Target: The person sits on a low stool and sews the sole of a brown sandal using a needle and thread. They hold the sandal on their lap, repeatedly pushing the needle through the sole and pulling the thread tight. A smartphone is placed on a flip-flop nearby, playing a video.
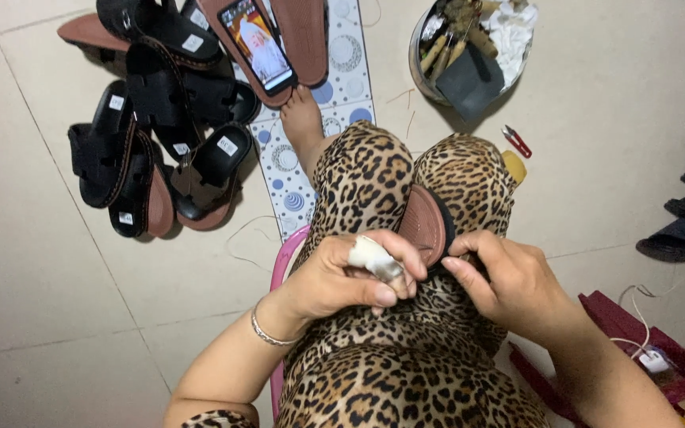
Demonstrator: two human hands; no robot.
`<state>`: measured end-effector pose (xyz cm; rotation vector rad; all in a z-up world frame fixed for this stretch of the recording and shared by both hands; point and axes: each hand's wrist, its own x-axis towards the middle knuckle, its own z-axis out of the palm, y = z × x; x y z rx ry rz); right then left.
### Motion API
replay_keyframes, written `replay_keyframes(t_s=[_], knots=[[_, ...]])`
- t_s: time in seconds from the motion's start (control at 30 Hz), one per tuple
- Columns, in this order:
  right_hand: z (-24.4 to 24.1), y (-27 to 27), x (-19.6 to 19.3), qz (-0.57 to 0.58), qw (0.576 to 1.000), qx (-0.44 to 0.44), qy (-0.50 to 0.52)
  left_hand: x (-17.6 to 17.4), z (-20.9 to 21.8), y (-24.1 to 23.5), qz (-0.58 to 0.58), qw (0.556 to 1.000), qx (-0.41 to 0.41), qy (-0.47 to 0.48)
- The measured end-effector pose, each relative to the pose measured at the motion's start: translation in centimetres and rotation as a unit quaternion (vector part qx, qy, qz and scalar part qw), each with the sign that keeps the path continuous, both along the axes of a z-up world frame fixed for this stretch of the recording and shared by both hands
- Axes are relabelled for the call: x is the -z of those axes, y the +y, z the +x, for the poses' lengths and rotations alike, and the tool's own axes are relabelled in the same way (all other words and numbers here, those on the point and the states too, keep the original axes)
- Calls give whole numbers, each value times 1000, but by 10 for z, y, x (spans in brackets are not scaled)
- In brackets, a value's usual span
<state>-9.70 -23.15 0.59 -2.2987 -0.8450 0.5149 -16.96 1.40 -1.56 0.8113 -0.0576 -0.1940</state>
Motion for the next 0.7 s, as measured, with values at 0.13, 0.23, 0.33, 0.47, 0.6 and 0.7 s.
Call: replay_keyframes(t_s=[0.13, 0.23, 0.33, 0.47, 0.6, 0.7], knots=[[-7, -4, 4, 22, 999, 4, -41, 4, 15, -6, -6, 999, -17, 30], [-10, -3, 5, 38, 997, 12, -68, -11, 19, -8, 331, 942, -30, -57], [-13, -2, 6, 52, 994, 20, -94, -31, 15, -19, 489, 860, 13, -147], [-11, -9, -13, 46, 992, 3, -119, -23, 6, -27, 503, 833, 10, -232], [2, -60, -32, -22, 988, -117, -103, -6, -1, -23, 540, 815, 24, -208], [7, -119, -32, -68, 993, -95, 0, -11, -2, -11, 484, 858, -11, -170]])
